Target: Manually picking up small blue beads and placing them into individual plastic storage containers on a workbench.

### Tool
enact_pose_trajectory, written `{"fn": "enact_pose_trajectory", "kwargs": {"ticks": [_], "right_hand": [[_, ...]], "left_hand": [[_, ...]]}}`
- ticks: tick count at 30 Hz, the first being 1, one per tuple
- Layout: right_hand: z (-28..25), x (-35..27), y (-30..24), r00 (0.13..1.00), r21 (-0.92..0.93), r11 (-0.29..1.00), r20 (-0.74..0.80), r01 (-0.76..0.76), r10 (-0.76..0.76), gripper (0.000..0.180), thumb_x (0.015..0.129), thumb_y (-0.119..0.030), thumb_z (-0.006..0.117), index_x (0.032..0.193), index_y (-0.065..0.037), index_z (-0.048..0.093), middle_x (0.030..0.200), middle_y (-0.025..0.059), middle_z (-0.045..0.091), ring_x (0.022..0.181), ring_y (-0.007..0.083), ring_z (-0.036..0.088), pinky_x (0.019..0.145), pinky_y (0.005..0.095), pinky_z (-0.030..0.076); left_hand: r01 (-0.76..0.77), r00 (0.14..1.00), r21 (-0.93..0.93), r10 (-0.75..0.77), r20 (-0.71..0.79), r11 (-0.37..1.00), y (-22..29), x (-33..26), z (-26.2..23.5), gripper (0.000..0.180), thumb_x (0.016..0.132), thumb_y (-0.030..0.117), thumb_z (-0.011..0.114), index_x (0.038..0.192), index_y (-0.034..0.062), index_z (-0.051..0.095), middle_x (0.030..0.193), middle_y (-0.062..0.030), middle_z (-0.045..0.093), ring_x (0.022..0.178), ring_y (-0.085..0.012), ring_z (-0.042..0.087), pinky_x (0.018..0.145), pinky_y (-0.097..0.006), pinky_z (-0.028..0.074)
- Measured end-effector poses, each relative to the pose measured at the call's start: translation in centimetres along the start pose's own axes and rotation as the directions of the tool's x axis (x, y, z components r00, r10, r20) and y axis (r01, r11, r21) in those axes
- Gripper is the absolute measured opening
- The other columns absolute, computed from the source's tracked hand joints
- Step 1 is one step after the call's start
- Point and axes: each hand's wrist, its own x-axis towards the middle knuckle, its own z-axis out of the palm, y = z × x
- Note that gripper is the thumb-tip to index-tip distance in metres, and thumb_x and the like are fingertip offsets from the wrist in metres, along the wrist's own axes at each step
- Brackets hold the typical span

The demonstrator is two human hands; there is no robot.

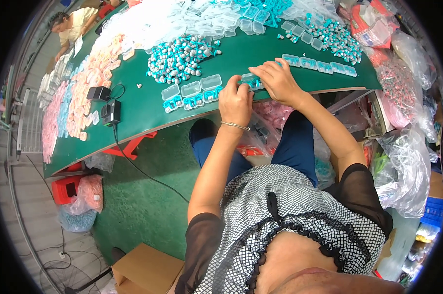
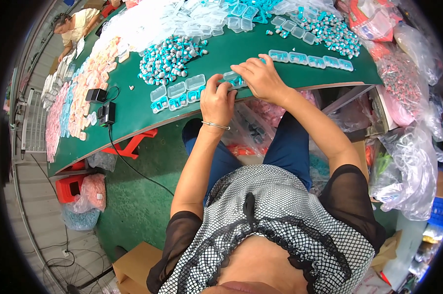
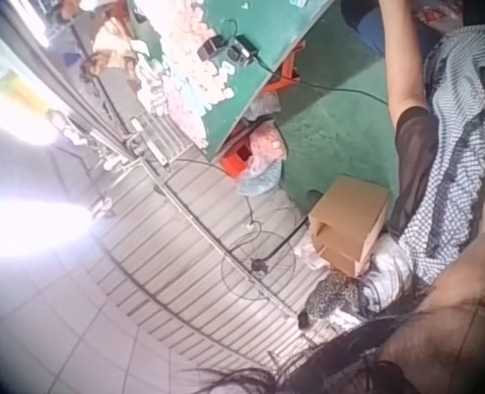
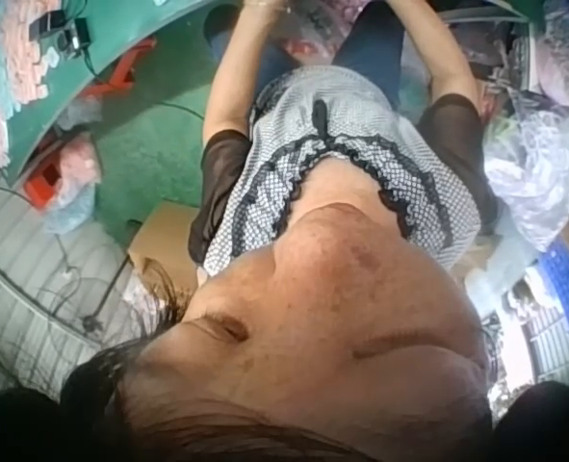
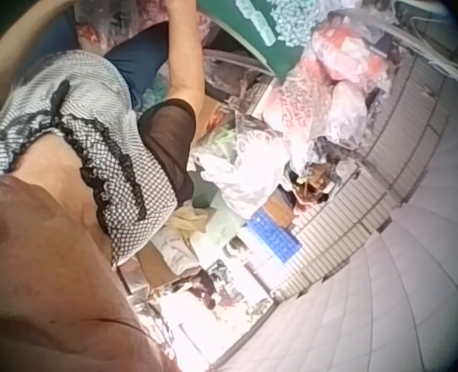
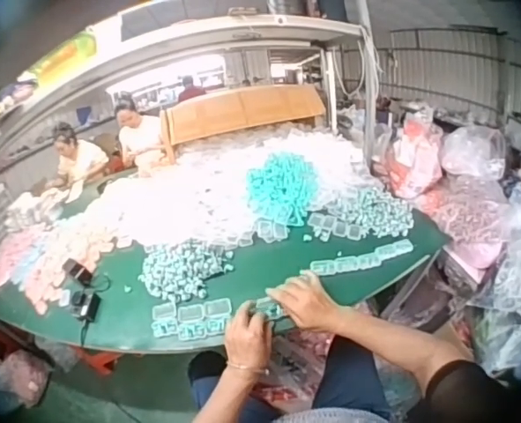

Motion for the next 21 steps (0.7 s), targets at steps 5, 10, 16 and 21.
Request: {"fn": "enact_pose_trajectory", "kwargs": {"ticks": [5,10,16,21], "right_hand": [[-0.5,-0.2,-0.4,1.0,0.032,0.999,0.01,0.005,-0.006,0.039,0.081,-0.005,0.056,0.119,-0.011,0.058,0.105,0.0049,0.064,0.099,0.023,0.056,0.094,0.0461,0.033],[-0.4,-0.4,-0.3,1.0,0.028,1.0,0.007,0.011,-0.011,0.039,0.081,-0.006,0.056,0.119,-0.011,0.058,0.106,0.0048,0.064,0.099,0.0231,0.056,0.092,0.0439,0.034],[-0.5,-0.4,-0.5,1.0,0.018,1.0,0.012,0.006,-0.006,0.038,0.081,-0.006,0.056,0.119,-0.011,0.058,0.106,0.0045,0.064,0.099,0.023,0.056,0.091,0.0427,0.035],[-1.2,-0.5,-1.0,0.998,0.097,0.995,0.059,-0.019,0.013,0.041,0.082,-0.011,0.06,0.123,-0.01,0.056,0.112,0.0083,0.061,0.103,0.0271,0.054,0.094,0.0437,0.034]], "left_hand": [[0.016,1.0,-0.017,-0.017,-0.013,1.0,-0.2,-0.3,0.2,0.029,0.071,0.01,0.071,0.098,0.0039,0.061,0.108,-0.0137,0.058,0.09,-0.0312,0.059,0.076,-0.041,0.046],[0.039,0.999,-0.039,-0.039,0.01,0.998,-0.3,-0.4,0.3,0.033,0.072,0.01,0.071,0.103,0.0043,0.06,0.11,-0.014,0.058,0.093,-0.0319,0.059,0.077,-0.041,0.045],[0.032,0.999,-0.043,-0.032,-0.007,0.999,0.2,0.0,0.0,0.034,0.071,0.008,0.072,0.102,0.0049,0.059,0.113,-0.0154,0.057,0.097,-0.0343,0.059,0.078,-0.042,0.047],[0.048,0.999,-0.116,-0.046,0.022,0.992,0.1,-0.2,-0.5,0.035,0.071,0.006,0.071,0.103,0.0047,0.058,0.115,-0.0159,0.057,0.099,-0.0343,0.059,0.08,-0.042,0.047]]}}
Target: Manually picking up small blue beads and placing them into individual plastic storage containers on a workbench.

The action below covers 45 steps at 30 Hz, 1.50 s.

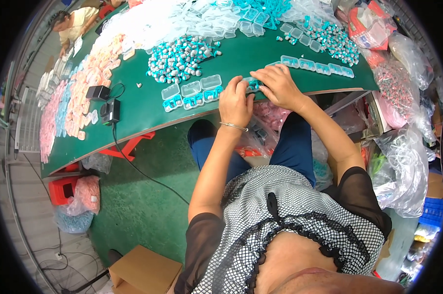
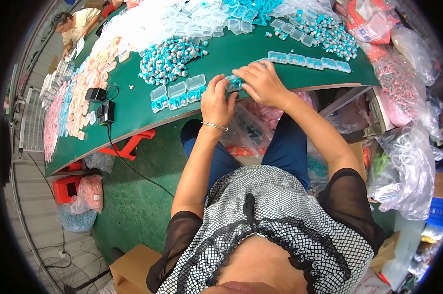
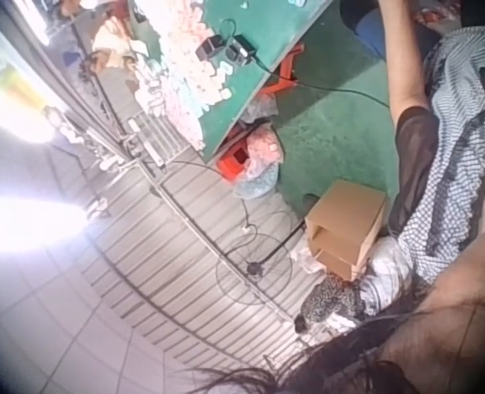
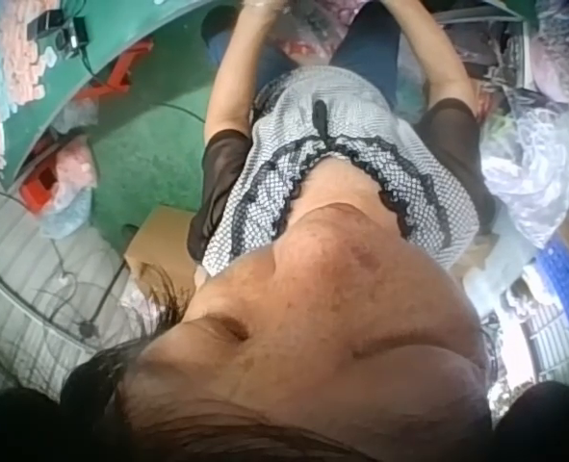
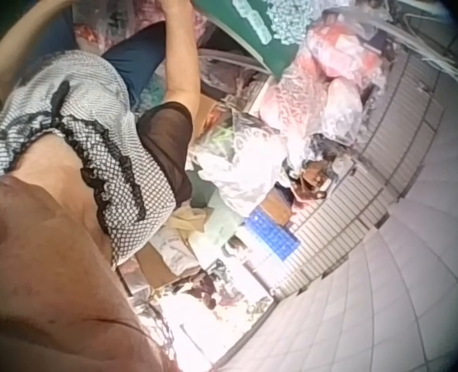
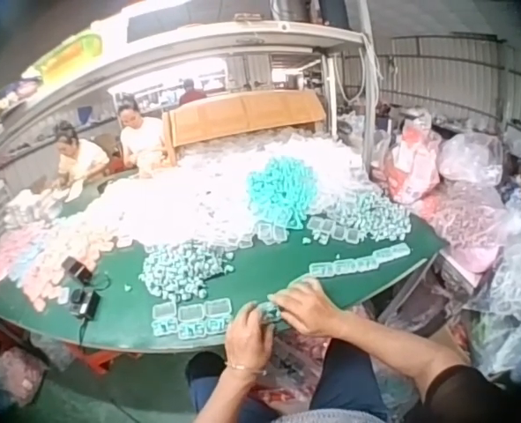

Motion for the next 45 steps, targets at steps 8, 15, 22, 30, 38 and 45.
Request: {"fn": "enact_pose_trajectory", "kwargs": {"ticks": [8,15,22,30,38,45], "right_hand": [[0.3,-0.2,0.0,1.0,0.027,1.0,-0.022,-0.008,0.008,0.042,0.082,-0.012,0.061,0.124,-0.009,0.056,0.113,0.0097,0.06,0.105,0.028,0.054,0.095,0.0432,0.035],[0.5,-0.5,0.2,0.999,-0.003,1.0,-0.033,-0.003,0.003,0.043,0.081,-0.012,0.062,0.124,-0.01,0.055,0.114,0.0066,0.061,0.104,0.0235,0.055,0.093,0.0416,0.035],[0.6,-0.3,0.2,0.999,-0.011,1.0,-0.039,-0.003,0.003,0.045,0.08,-0.013,0.063,0.124,-0.011,0.055,0.116,0.007,0.06,0.106,0.0247,0.054,0.092,0.042,0.035],[0.3,-0.5,-2.0,0.979,-0.055,0.994,-0.186,-0.096,0.085,0.016,0.071,-0.015,0.07,0.086,-0.014,0.066,0.102,0.0025,0.058,0.104,0.024,0.051,0.093,0.0444,0.031],[1.7,-0.3,-3.1,0.946,-0.127,0.963,-0.254,-0.237,0.2,0.014,0.071,-0.017,0.07,0.085,-0.016,0.068,0.111,0.0027,0.055,0.11,0.0261,0.045,0.096,0.0462,0.027],[1.3,1.0,-3.7,0.94,-0.166,0.953,-0.276,-0.252,0.2,0.008,0.074,-0.014,0.066,0.081,-0.012,0.066,0.12,0.0054,0.054,0.116,0.029,0.043,0.098,0.0502,0.025]], "left_hand": [[0.067,0.996,-0.029,-0.069,-0.057,0.997,0.4,0.5,0.2,0.019,0.074,0.008,0.072,0.091,0.0032,0.065,0.111,-0.015,0.06,0.096,-0.0332,0.061,0.079,-0.039,0.051],[0.025,0.999,-0.047,-0.026,-0.027,0.999,0.5,1.0,-0.2,0.035,0.071,0.005,0.071,0.104,0.0038,0.061,0.11,-0.0151,0.06,0.098,-0.0333,0.06,0.081,-0.041,0.05],[-0.06,0.976,-0.029,0.065,0.206,0.998,-0.9,2.5,-0.7,0.058,0.067,0.005,0.075,0.121,0.0018,0.054,0.114,-0.0177,0.06,0.102,-0.0364,0.058,0.084,-0.042,0.049],[-0.028,0.97,-0.023,0.032,0.239,0.999,-0.8,2.7,-0.7,0.06,0.065,0.003,0.075,0.12,0.0014,0.052,0.113,-0.0177,0.059,0.101,-0.0362,0.058,0.085,-0.042,0.049],[0.008,0.972,-0.033,0.0,0.234,0.999,-0.9,2.7,-0.6,0.06,0.065,0.003,0.075,0.12,0.0011,0.052,0.113,-0.0178,0.059,0.102,-0.0357,0.058,0.086,-0.042,0.049],[0.007,0.976,-0.054,0.005,0.22,0.999,-1.2,2.6,-0.3,0.06,0.066,0.003,0.075,0.121,0.0004,0.051,0.114,-0.0185,0.058,0.102,-0.0363,0.058,0.085,-0.042,0.049]]}}
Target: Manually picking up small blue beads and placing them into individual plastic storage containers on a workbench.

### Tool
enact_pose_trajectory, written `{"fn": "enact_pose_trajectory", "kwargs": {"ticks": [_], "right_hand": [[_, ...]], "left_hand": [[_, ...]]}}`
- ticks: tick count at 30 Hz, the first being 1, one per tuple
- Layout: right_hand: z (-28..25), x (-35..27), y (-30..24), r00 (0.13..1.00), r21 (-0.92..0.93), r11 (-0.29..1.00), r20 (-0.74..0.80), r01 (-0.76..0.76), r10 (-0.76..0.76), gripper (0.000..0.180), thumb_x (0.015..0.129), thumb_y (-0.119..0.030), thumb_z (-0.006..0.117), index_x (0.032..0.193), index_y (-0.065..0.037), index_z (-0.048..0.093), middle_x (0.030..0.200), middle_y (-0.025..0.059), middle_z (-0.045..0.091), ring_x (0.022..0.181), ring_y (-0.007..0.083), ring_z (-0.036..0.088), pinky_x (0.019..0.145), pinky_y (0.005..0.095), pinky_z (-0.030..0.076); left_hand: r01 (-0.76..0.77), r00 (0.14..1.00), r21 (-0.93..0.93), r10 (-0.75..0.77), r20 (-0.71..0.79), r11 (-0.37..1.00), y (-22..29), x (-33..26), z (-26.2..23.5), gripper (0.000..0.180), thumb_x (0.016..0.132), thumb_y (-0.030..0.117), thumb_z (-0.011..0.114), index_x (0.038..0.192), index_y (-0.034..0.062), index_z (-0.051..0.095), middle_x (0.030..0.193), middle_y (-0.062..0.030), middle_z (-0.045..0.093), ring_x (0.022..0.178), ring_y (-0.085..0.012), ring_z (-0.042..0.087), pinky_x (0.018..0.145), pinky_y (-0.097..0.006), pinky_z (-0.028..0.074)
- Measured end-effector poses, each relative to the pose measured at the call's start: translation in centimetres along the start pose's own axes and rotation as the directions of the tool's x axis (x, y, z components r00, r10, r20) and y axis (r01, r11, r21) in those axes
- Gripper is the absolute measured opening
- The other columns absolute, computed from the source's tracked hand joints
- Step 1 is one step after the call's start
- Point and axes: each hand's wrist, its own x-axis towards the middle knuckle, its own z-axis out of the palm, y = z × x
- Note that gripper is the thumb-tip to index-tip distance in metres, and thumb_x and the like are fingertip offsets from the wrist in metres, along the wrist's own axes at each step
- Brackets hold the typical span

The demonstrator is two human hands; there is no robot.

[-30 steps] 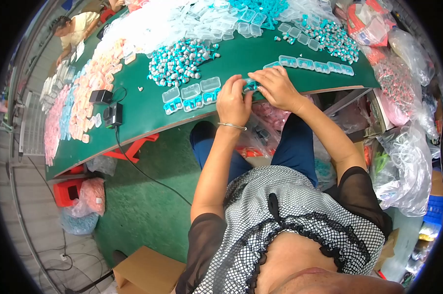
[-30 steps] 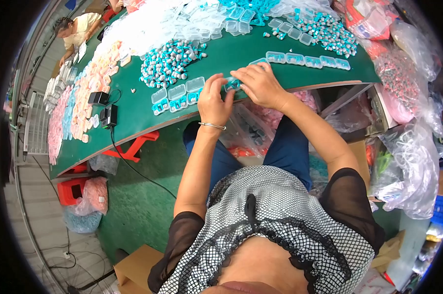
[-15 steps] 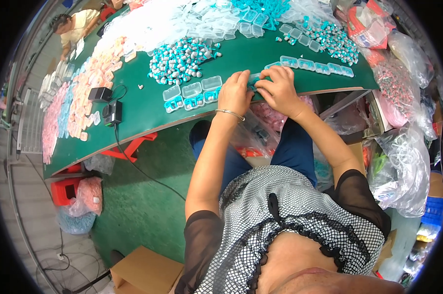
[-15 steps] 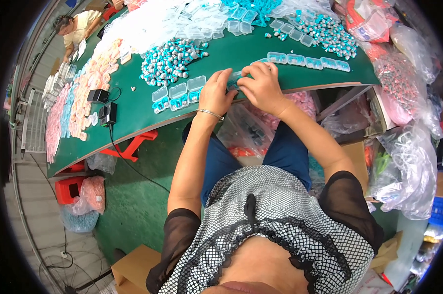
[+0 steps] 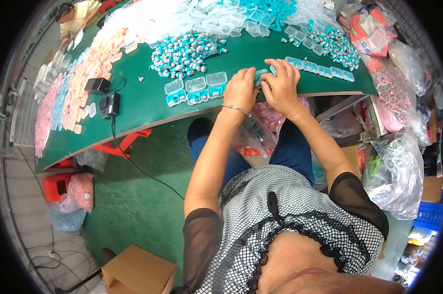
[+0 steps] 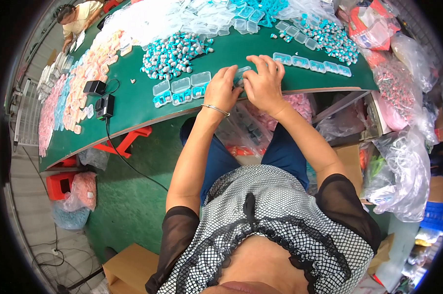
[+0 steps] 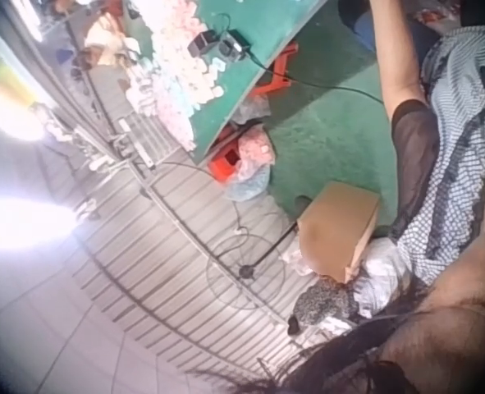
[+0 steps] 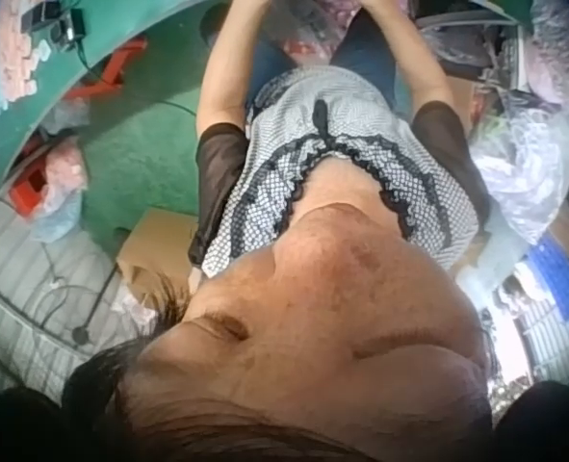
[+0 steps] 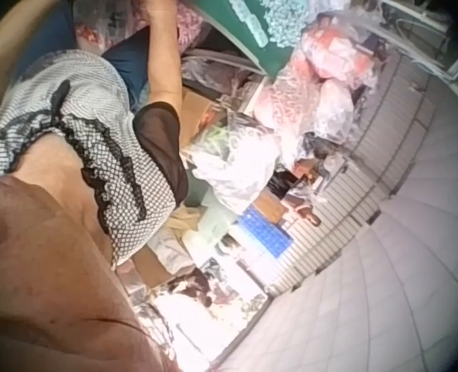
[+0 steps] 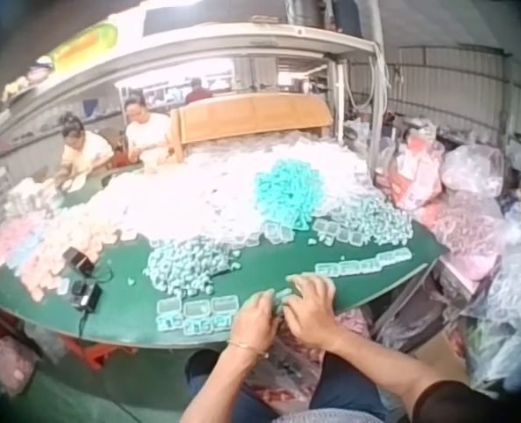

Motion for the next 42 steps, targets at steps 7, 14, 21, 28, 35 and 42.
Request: {"fn": "enact_pose_trajectory", "kwargs": {"ticks": [7,14,21,28,35,42], "right_hand": [[-0.4,1.5,-0.7,0.976,-0.18,0.977,0.2,0.118,-0.081,0.007,0.072,-0.01,0.063,0.077,-0.006,0.063,0.129,0.0082,0.051,0.126,0.0338,0.038,0.101,0.0644,0.02],[0.5,1.4,-0.9,0.968,-0.207,0.966,0.227,0.158,-0.109,0.009,0.073,-0.01,0.062,0.08,-0.005,0.065,0.125,0.0054,0.055,0.123,0.0311,0.043,0.101,0.0649,0.02],[1.0,0.2,-0.4,0.989,-0.119,0.987,0.11,0.111,-0.098,0.01,0.076,-0.014,0.065,0.086,-0.01,0.066,0.114,0.0021,0.059,0.113,0.0251,0.05,0.099,0.0595,0.022],[0.1,-0.7,1.4,0.993,-0.026,0.997,0.094,0.068,-0.065,0.018,0.078,-0.014,0.065,0.096,-0.013,0.066,0.117,0.0033,0.058,0.112,0.0259,0.051,0.099,0.0517,0.026],[-0.2,-0.7,2.1,0.991,-0.01,0.996,0.094,0.091,-0.09,0.025,0.077,-0.009,0.064,0.101,-0.013,0.066,0.118,0.0041,0.057,0.113,0.0264,0.049,0.097,0.0467,0.029],[0.0,-0.9,2.8,0.979,0.034,0.995,0.178,0.09,-0.094,0.028,0.075,-0.007,0.064,0.103,-0.013,0.065,0.121,0.0049,0.056,0.114,0.0268,0.049,0.098,0.0474,0.029]], "left_hand": [[0.005,1.0,-0.008,-0.005,0.004,1.0,-0.1,-0.1,0.0,0.063,0.065,0.002,0.074,0.123,-0.0009,0.05,0.115,-0.0197,0.057,0.105,-0.037,0.056,0.087,-0.042,0.048],[-0.002,1.0,-0.04,0.001,-0.012,0.999,-0.4,-0.2,0.3,0.062,0.065,0.002,0.074,0.122,-0.0007,0.05,0.115,-0.02,0.057,0.106,-0.0376,0.056,0.088,-0.043,0.048],[-0.01,1.0,-0.062,0.009,-0.026,0.998,-0.7,-0.1,0.5,0.061,0.065,0.002,0.074,0.121,-0.0015,0.051,0.115,-0.0204,0.057,0.105,-0.038,0.057,0.088,-0.042,0.049],[0.016,1.0,-0.063,-0.016,-0.002,0.998,-0.3,-0.2,0.1,0.061,0.065,0.003,0.075,0.122,-0.0012,0.051,0.116,-0.0205,0.057,0.106,-0.0372,0.057,0.089,-0.042,0.048],[0.011,1.0,-0.048,-0.012,-0.008,0.999,-0.4,-0.2,0.3,0.062,0.066,0.003,0.076,0.122,-0.001,0.051,0.116,-0.0201,0.057,0.106,-0.0369,0.057,0.089,-0.041,0.049],[0.025,1.0,-0.056,-0.025,0.013,0.998,-0.2,-0.2,0.2,0.062,0.066,0.004,0.076,0.123,0.0,0.051,0.117,-0.0193,0.057,0.105,-0.037,0.057,0.088,-0.04,0.049]]}}
